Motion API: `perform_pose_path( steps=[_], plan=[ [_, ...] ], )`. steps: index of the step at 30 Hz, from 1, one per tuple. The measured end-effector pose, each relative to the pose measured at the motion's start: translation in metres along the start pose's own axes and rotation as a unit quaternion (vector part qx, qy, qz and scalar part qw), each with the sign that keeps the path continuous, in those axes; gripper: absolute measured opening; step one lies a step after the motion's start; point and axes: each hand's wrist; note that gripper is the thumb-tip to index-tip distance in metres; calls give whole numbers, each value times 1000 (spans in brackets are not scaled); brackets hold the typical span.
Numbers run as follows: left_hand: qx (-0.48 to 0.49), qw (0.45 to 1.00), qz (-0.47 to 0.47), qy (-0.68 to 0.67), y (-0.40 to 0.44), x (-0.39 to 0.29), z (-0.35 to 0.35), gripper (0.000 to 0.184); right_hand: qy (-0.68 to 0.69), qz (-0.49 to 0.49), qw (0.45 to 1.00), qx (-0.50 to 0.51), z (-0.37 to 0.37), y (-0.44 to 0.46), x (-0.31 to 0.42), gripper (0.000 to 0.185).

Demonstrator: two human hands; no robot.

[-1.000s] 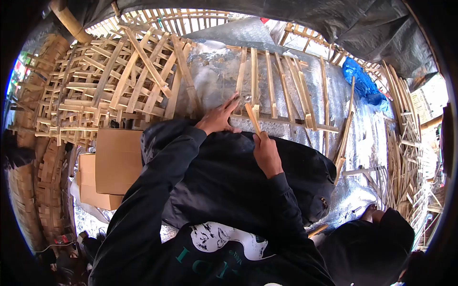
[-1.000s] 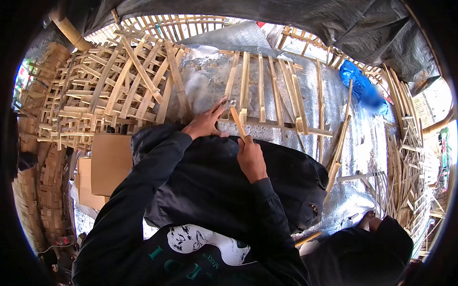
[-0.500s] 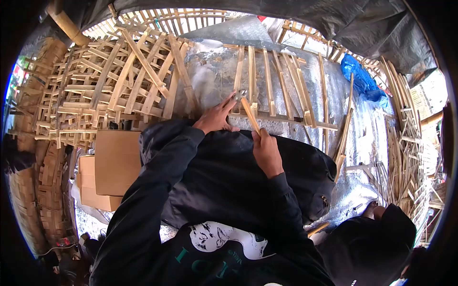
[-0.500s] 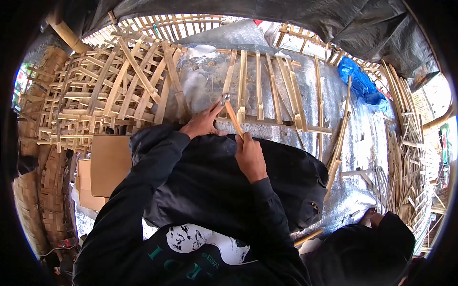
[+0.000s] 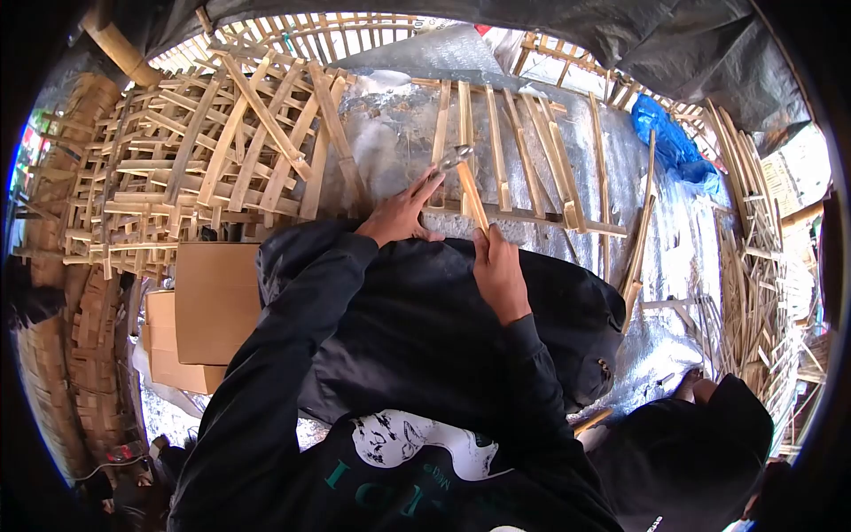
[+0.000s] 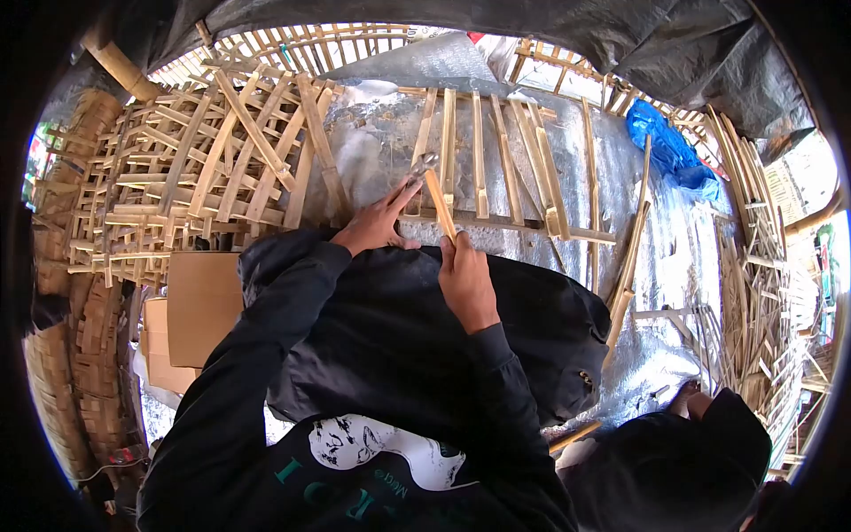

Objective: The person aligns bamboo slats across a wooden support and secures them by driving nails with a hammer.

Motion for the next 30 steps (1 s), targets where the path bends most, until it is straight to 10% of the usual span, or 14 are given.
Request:
perform_pose_path(
  steps=[10, 19, 30],
  plan=[
    [101, 982, 59, -151, 5, 12, -28, 126, 92, 45, 993, 54, 7, -9, -25, 29],
    [-131, 931, -116, -320, 43, 60, -27, 47, 99, 43, 994, 14, 12, -2, -51, 35],
    [-80, 821, -65, -562, 64, 22, -23, 38, -25, 123, 990, 67, 26, 38, -49, 36]
  ],
)
Point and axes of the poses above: each hand's wrist, its own y-axis towards the middle knuckle, its own z-axis out of the palm, x = y × z, and after that the axes turned 13 degrees about x, right-handed
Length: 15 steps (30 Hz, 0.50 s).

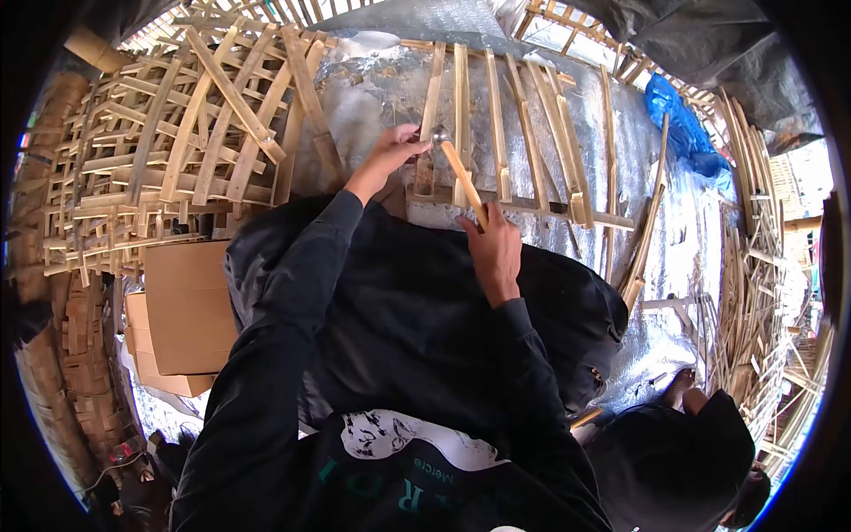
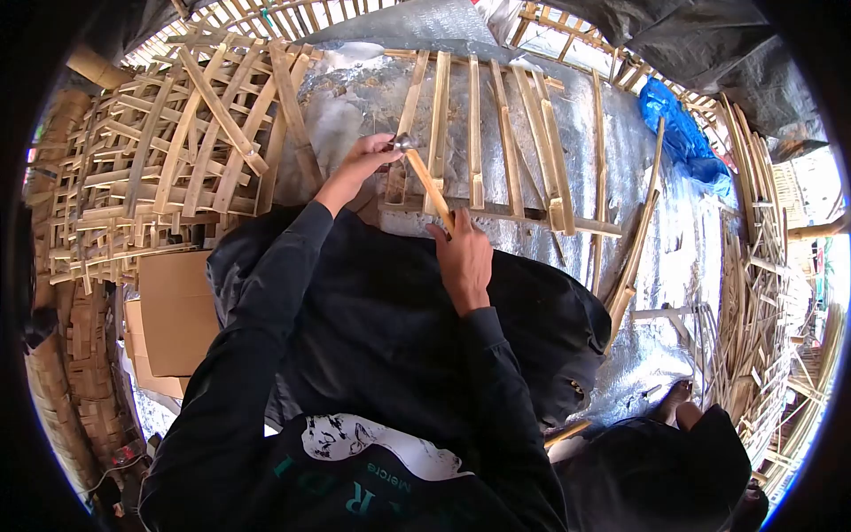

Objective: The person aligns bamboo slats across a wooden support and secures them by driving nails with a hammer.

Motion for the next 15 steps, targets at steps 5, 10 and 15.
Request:
perform_pose_path(
  steps=[5, 10, 15],
  plan=[
    [12, 1000, -21, -10, 11, 22, -17, 49, -39, -1, 999, -1, 4, 10, 7, 37],
    [-40, 998, -48, 26, 10, 22, -9, 61, -30, -73, 996, -43, 12, 14, 4, 41],
    [-70, 994, -66, 42, 4, 7, 0, 68, -37, -68, 996, -43, 15, 13, 2, 39]
  ],
)
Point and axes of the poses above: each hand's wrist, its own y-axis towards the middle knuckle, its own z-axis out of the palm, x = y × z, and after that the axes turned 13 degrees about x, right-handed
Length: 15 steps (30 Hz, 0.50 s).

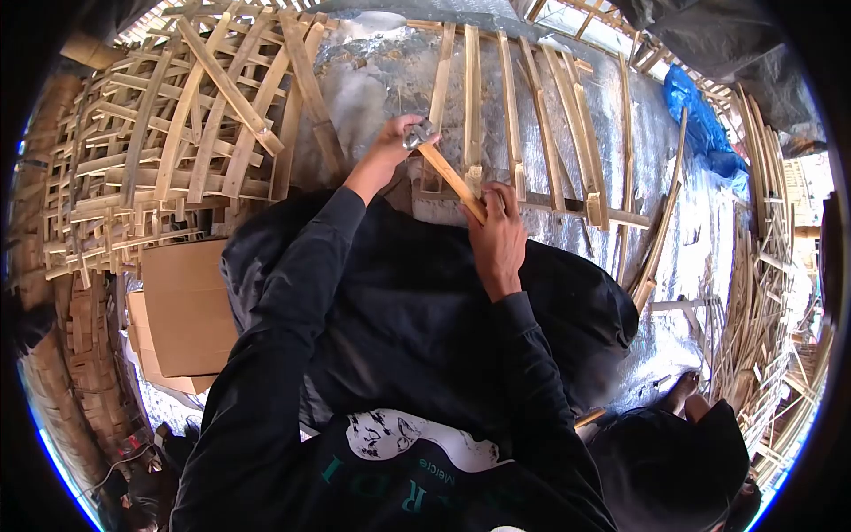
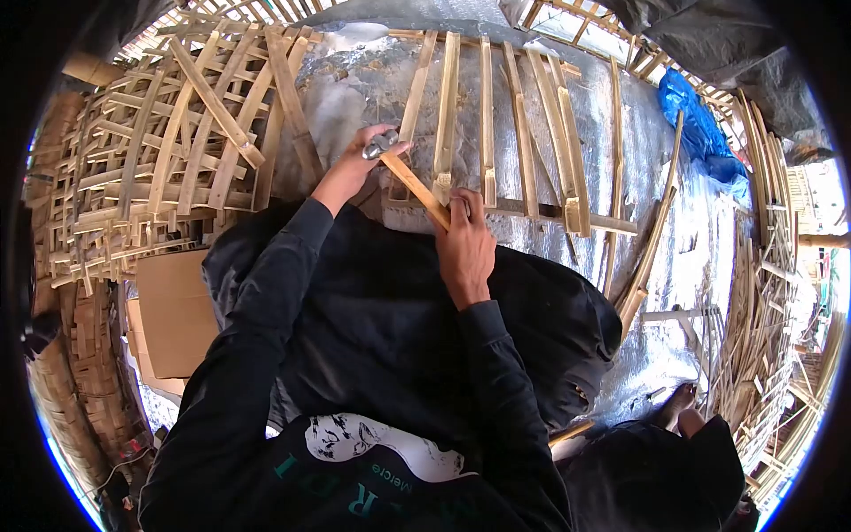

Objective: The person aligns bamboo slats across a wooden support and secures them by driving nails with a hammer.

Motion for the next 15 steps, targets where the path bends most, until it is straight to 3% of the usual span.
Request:
perform_pose_path(
  steps=[15],
  plan=[
    [63, 992, 42, -101, 5, 9, -10, 67, -19, -16, 1000, -12, 4, -1, -2, 32]
  ],
)
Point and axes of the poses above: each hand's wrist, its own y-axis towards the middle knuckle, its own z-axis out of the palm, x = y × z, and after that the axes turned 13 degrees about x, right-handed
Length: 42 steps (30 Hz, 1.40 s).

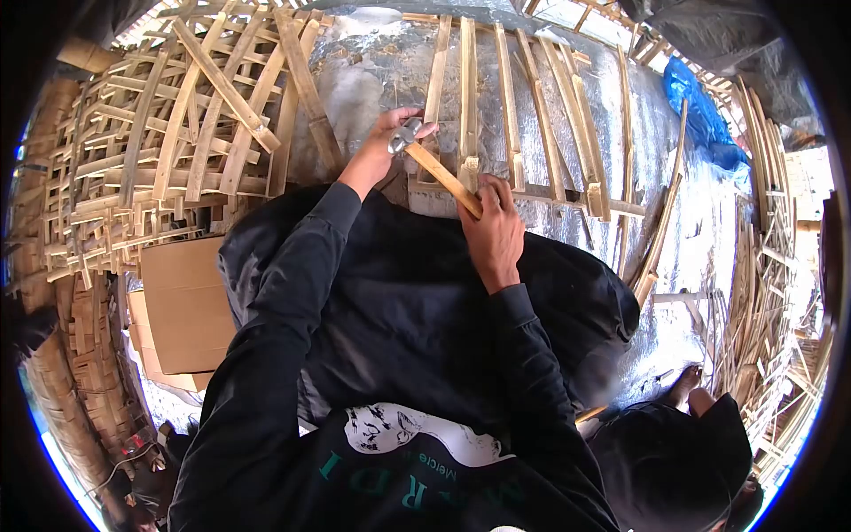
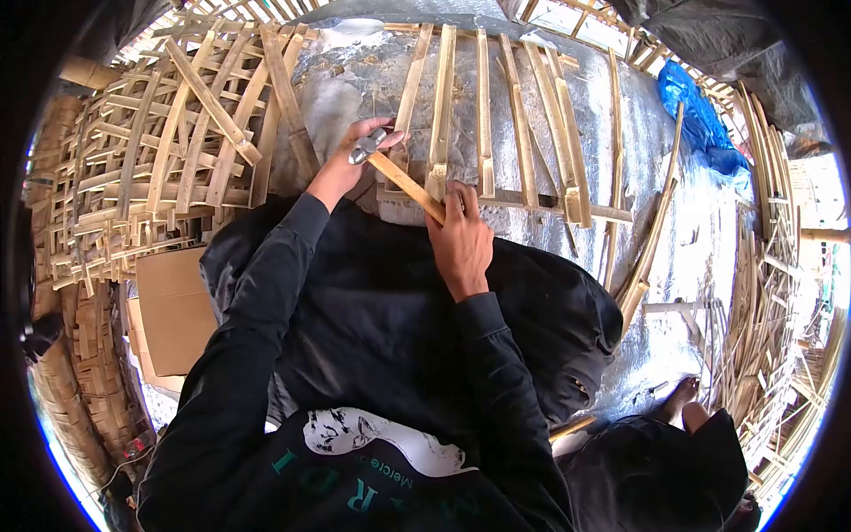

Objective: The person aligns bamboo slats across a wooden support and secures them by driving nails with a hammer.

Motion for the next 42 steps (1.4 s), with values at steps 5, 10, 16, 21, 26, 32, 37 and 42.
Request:
perform_pose_path(
  steps=[5, 10, 16, 21, 26, 32, 37, 42],
  plan=[
    [-22, 999, 25, 32, -4, -4, 8, 60, -3, -3, 1000, -2, 5, -1, -3, 32],
    [-17, 998, 4, 63, 0, -6, 4, 60, -26, -4, 1000, -3, 9, -2, -5, 38],
    [-37, 999, 10, 14, -12, -12, 13, 64, -40, 6, 999, -4, 9, 0, -2, 41],
    [-29, 999, -14, 7, -12, -17, 12, 68, -39, 6, 999, -1, 7, 0, -1, 42],
    [0, 999, 1, 45, 2, -2, -1, 61, 34, 2, 999, -4, -4, -4, 2, 32],
    [7, 1000, -4, 4, 12, 14, -8, 50, 72, 38, 996, -26, 1, -6, -11, 26],
    [-6, 999, -20, -28, 13, 26, -17, 46, 88, 26, 995, -45, -3, -3, -9, 26],
    [11, 1000, -8, -14, 10, 13, -12, 45, 36, 11, 998, -49, 2, -4, -13, 29]
  ],
)
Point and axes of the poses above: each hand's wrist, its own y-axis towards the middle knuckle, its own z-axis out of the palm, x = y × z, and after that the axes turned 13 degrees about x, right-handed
